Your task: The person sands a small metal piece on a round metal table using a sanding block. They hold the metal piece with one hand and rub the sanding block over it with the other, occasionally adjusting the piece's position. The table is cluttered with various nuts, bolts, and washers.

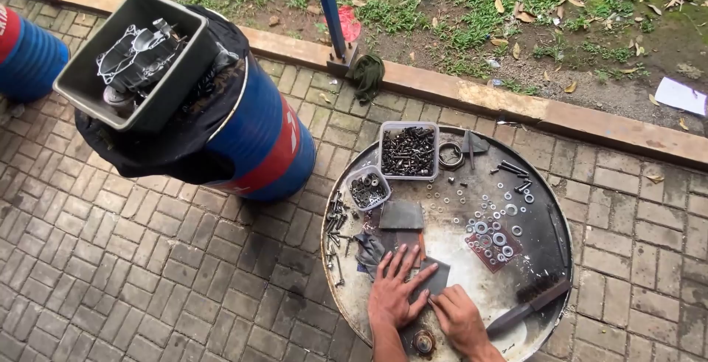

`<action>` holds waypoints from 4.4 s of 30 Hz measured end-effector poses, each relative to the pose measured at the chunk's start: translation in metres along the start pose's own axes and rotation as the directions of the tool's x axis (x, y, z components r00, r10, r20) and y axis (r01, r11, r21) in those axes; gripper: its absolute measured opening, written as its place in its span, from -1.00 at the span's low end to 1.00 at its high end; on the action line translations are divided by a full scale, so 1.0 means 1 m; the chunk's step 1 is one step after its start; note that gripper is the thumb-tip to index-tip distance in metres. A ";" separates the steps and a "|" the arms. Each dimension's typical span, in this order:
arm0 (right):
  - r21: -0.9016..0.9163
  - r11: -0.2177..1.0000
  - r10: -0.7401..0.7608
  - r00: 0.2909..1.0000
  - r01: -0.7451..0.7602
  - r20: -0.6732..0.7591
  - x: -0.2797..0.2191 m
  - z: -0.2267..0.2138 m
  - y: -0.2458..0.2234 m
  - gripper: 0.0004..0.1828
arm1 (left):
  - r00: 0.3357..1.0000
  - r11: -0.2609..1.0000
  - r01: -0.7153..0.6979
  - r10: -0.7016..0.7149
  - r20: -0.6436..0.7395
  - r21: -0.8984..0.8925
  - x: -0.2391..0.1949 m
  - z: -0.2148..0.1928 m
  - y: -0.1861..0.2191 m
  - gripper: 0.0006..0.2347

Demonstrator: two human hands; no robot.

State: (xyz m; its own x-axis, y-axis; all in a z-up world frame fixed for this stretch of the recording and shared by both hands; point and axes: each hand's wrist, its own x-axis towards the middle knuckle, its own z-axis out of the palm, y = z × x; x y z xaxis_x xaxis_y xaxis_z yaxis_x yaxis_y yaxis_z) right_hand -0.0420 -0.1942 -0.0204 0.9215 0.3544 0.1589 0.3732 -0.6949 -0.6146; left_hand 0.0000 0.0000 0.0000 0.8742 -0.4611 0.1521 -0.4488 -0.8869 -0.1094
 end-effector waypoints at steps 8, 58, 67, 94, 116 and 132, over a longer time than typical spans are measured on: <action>-0.054 0.987 0.145 0.978 -0.155 -0.148 -0.009 0.016 0.016 -0.94 | 1.000 1.000 -0.009 0.010 0.027 -0.008 -0.002 0.000 0.000 -0.40; 0.010 0.997 -0.078 0.996 0.078 0.053 -0.009 0.005 0.017 -0.92 | 0.999 1.000 0.002 -0.002 0.039 -0.021 0.001 -0.002 0.003 -0.40; 0.039 0.993 -0.112 0.986 0.108 0.122 -0.002 0.004 0.022 -0.92 | 1.000 1.000 0.002 -0.002 0.012 -0.003 0.001 -0.002 0.001 -0.39; -0.077 0.980 -0.177 0.978 0.186 0.110 0.007 -0.006 0.009 -0.90 | 0.994 0.999 0.001 0.004 0.105 -0.043 0.004 0.001 -0.001 -0.37; -0.138 0.977 -0.172 0.983 0.161 -0.072 0.003 0.007 0.039 -0.82 | 0.997 0.935 0.074 -0.059 0.055 -0.346 -0.007 0.018 0.012 -0.51; 0.058 0.996 0.081 0.973 -0.070 -0.216 0.020 -0.013 0.018 -0.93 | 0.987 0.942 0.121 -0.080 0.141 -0.312 -0.008 0.018 0.010 -0.52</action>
State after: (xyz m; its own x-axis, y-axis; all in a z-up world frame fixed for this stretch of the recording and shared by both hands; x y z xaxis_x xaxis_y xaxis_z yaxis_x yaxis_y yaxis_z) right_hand -0.0156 -0.2081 -0.0186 0.9503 0.1534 0.2711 0.3005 -0.6807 -0.6681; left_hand -0.0081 -0.0052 -0.0202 0.9248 -0.3800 0.0199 -0.3747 -0.9002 0.2219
